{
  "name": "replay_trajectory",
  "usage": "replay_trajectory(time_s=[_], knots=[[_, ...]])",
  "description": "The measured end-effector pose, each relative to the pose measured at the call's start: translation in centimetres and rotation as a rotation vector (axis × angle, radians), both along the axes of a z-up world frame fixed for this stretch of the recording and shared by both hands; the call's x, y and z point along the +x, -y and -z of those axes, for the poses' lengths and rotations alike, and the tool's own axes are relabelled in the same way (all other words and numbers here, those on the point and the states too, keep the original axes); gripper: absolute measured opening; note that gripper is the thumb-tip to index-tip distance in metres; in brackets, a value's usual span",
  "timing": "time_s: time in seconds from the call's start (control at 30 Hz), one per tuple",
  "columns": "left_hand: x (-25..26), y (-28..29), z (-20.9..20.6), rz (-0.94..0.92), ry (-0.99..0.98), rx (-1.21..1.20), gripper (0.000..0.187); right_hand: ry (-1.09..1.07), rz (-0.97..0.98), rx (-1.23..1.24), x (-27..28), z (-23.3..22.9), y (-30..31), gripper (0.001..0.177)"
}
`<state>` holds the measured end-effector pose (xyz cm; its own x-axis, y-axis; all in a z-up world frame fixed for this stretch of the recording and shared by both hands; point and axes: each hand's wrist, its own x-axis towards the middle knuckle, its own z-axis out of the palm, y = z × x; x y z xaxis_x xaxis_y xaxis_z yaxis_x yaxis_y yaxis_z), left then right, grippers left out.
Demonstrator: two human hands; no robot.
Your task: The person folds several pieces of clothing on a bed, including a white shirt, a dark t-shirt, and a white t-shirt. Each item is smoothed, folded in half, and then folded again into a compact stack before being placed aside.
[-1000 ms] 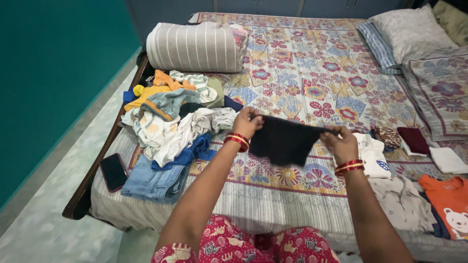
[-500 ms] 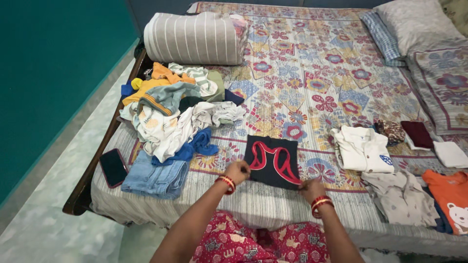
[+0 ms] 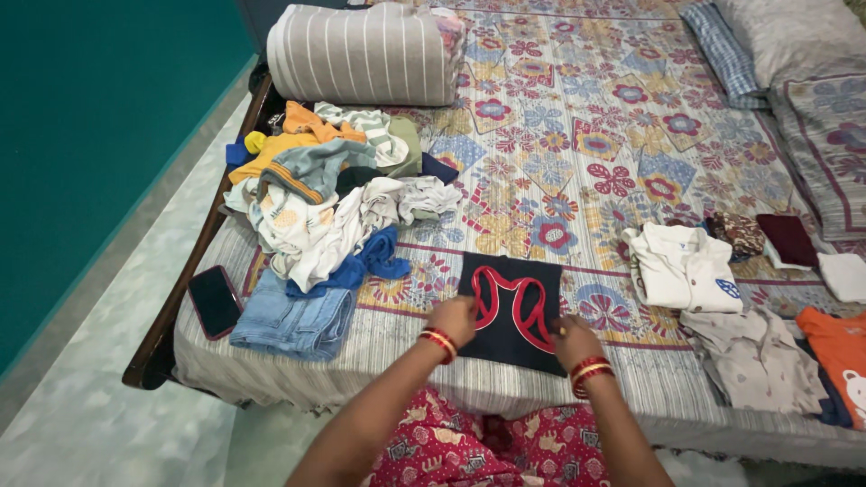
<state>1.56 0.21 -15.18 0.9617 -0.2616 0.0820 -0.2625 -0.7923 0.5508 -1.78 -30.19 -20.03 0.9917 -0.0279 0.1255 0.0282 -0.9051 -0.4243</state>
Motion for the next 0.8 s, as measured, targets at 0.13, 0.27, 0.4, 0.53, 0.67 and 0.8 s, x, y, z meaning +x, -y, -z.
replay_trajectory(time_s=[0.13, 0.27, 0.4, 0.53, 0.67, 0.8], knots=[[0.4, 5.0, 1.6, 0.097, 0.173, -0.136, 0.038, 0.141, -0.08, 0.124, 2.5, 2.1, -4.9, 0.042], [-0.1, 6.5, 5.5, 0.183, 0.27, 0.023, 0.057, -0.003, -0.113, -0.121, 2.7, 3.6, -7.2, 0.062], [0.2, 6.3, 7.7, 0.155, 0.198, 0.036, 0.065, -0.178, 0.05, -0.375, 2.6, 2.9, -7.3, 0.082], [2.3, 5.9, 7.1, 0.037, 0.194, -0.038, 0.038, -0.185, 0.11, -0.442, 2.5, 2.0, -8.0, 0.084], [7.3, 4.7, 5.6, -0.213, 0.188, -0.046, 0.019, -0.131, 0.122, -0.453, 2.1, 1.6, -8.3, 0.083], [11.6, 4.2, 5.6, -0.233, 0.18, -0.027, 0.017, -0.1, 0.132, -0.459, 1.8, 1.5, -8.4, 0.082]])
